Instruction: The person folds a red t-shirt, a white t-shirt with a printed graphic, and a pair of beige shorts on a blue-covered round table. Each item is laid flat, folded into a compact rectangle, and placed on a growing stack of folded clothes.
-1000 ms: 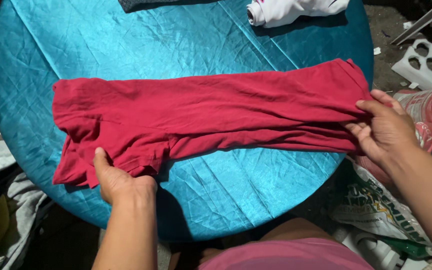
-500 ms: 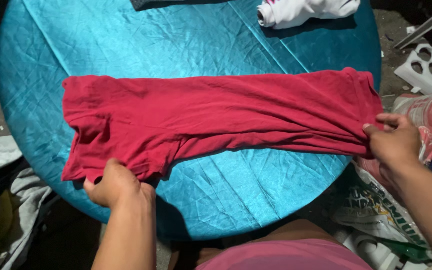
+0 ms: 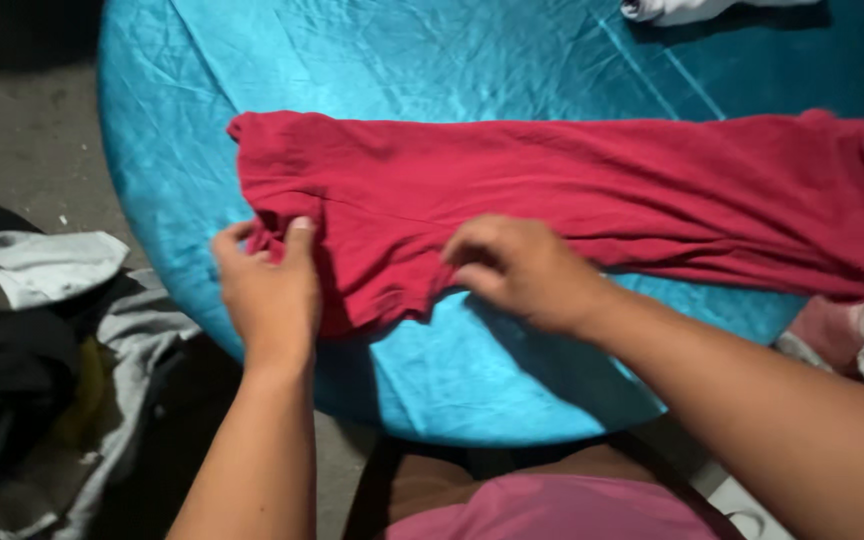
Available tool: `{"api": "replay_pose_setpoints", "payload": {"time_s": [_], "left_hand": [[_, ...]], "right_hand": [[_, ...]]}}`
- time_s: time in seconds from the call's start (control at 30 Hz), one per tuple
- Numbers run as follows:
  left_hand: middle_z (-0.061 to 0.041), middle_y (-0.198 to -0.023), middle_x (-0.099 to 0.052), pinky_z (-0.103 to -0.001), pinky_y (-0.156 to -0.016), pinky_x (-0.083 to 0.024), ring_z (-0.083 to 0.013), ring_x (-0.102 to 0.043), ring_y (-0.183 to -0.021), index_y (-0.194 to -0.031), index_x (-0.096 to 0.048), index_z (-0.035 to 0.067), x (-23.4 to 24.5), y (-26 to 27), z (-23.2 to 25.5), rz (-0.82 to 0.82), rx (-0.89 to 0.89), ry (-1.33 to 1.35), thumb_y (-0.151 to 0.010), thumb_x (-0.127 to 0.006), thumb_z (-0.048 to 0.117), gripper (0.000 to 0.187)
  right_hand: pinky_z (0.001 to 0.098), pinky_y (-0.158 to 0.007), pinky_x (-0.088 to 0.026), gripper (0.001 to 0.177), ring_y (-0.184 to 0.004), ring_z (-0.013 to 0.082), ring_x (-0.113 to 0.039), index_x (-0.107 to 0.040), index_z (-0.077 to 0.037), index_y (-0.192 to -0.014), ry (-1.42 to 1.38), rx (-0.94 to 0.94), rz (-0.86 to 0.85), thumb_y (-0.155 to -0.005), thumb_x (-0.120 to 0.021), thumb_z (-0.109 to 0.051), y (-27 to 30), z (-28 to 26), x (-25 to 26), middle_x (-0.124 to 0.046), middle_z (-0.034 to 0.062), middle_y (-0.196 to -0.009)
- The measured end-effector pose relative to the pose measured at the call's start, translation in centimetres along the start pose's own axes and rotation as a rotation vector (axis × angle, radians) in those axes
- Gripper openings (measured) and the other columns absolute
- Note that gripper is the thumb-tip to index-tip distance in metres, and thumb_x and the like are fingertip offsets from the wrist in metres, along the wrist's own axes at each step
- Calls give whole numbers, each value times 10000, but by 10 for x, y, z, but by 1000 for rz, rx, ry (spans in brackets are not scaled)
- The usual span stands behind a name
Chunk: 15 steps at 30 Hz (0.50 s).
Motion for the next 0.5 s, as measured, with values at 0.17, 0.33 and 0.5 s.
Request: {"api": "replay_pose_setpoints", "payload": {"time_s": [0.17,0.33,0.5], "left_hand": [[-160,-1000,-712,-459,-823,-516,-368,-680,-951,-1265,-572,35,0,-23,17,-206,-196,-136,-860,-739,160,456],[-186,-826,-683,-466,-824,-525,-362,-689,-829,-1290,-514,50,12,-42,-2,-312,-48,-120,-830,-676,99,490],[-225,-1088,-637,-487,-841,-482,-404,-614,-1000,-1227,-586,49,34,-36,32,-226,-509,-208,-819,-706,46,426]], "right_hand": [[380,-892,-538,509,-1026,262,-651,-647,-112,-1185,-88,-58,-67,-731,-861,-200,-18,-27,-57,-634,86,-1103],[475,-978,-411,712,-1155,344,-514,-664,-102,-1230,182,-13,-16,-574,-906,-237,-6,-35,-74,-578,130,-1231],[419,-981,-467,318,-1113,299,-579,-722,-140,-1080,203,-62,63,-771,-777,-87,-5,-25,-81,-648,72,-1169]]}}
Point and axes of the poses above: each hand's wrist, its own y-axis away from the middle knuckle, its own x-axis out of the back of the hand, z = x × y, the point moved 9 cm from there along -y, towards the middle knuckle
